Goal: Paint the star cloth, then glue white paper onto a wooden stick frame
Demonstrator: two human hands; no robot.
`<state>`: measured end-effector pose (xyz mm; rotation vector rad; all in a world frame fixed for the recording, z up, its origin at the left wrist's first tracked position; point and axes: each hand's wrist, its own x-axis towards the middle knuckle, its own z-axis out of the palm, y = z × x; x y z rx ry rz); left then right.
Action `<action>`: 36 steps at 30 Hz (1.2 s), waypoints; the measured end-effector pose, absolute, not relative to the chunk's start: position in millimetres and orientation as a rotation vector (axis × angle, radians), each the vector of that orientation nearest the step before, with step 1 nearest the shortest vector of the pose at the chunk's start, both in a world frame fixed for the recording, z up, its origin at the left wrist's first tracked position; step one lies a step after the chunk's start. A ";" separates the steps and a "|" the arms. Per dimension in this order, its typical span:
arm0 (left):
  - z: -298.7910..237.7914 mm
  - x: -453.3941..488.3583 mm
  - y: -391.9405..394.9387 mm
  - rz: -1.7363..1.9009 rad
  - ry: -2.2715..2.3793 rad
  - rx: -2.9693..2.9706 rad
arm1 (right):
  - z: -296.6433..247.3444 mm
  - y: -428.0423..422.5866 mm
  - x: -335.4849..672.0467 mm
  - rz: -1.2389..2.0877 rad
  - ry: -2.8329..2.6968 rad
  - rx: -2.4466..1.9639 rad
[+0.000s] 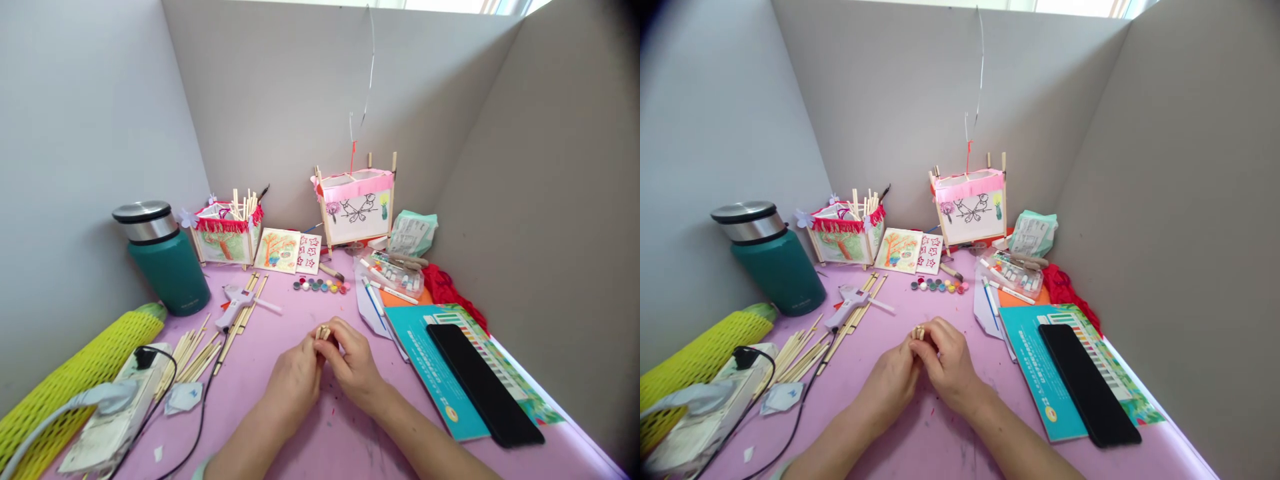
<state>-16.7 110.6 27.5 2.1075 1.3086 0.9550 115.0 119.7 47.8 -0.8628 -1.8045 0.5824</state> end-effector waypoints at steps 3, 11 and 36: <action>27.8 -17.0 111.5 0.961 1.344 2.122 | 48.0 121.4 114.7 0.592 -1.804 -0.875; 35.7 -12.7 106.7 0.844 1.524 2.110 | 42.5 124.7 112.7 0.624 -1.735 -0.928; 43.6 -21.3 113.1 0.797 1.384 1.892 | 35.5 128.3 120.5 0.715 -1.553 -0.981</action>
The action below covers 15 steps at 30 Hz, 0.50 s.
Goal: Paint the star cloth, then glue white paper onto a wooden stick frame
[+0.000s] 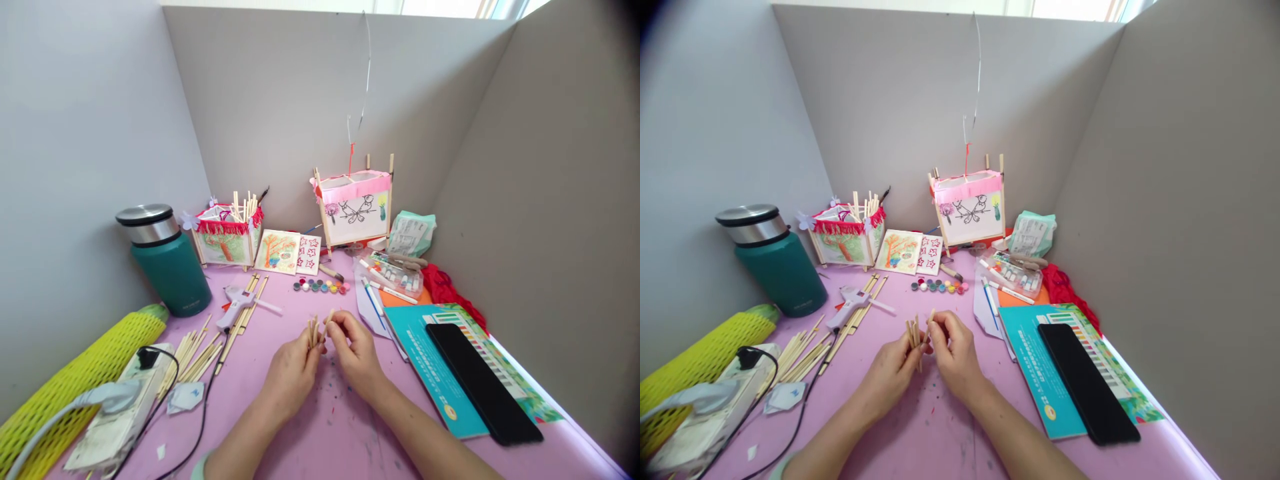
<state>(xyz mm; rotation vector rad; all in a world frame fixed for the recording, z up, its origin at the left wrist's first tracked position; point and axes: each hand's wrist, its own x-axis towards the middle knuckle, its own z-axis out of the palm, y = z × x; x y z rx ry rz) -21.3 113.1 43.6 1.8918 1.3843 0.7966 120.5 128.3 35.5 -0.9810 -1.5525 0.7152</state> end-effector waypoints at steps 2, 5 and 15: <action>43.3 -22.3 113.2 0.827 1.392 1.871 | 36.5 129.5 121.1 0.719 -1.491 -0.992; 42.6 -24.2 114.7 0.890 1.416 1.835 | 39.8 132.2 121.6 0.876 -1.354 -0.948; 44.7 -23.0 118.0 0.710 1.009 1.319 | 43.2 144.7 125.9 1.331 -0.862 -0.825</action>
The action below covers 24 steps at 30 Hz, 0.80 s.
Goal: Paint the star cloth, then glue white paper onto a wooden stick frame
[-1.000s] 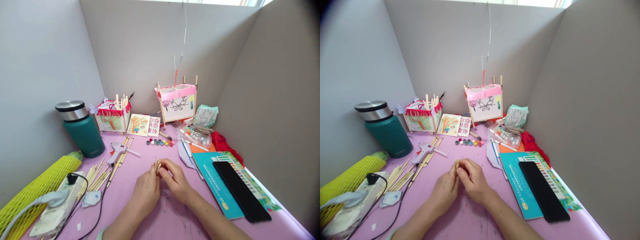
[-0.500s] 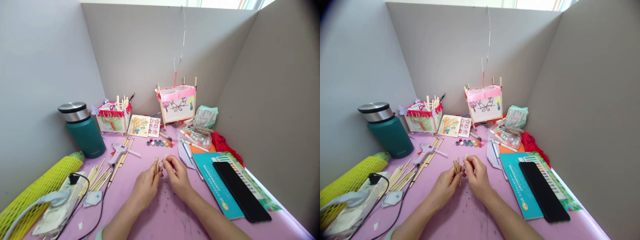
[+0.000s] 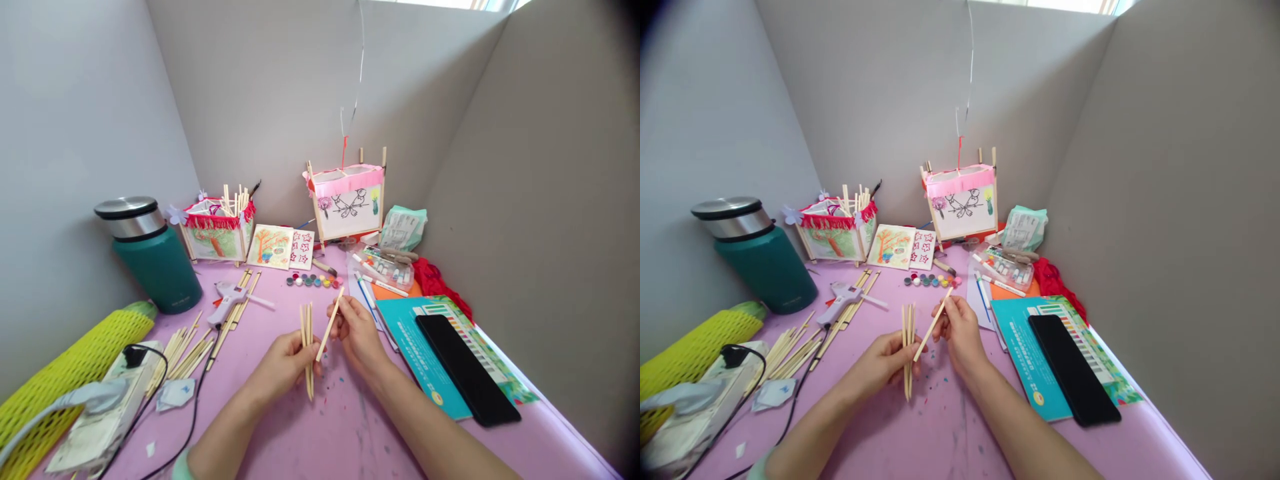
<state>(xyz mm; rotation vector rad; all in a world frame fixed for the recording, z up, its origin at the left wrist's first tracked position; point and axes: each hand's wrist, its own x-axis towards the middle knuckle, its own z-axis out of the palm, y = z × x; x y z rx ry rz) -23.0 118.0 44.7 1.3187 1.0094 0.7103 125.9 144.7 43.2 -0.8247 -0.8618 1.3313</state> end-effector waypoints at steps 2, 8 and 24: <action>47.9 -23.2 116.6 0.666 0.966 1.222 | 42.2 145.3 126.4 1.352 -0.822 -0.817; 53.1 -25.0 114.2 0.654 0.931 1.140 | 38.1 147.5 126.5 1.353 -0.795 -0.845; 35.5 -23.1 118.8 0.778 1.177 1.462 | 28.6 140.7 121.5 1.518 -1.275 -0.975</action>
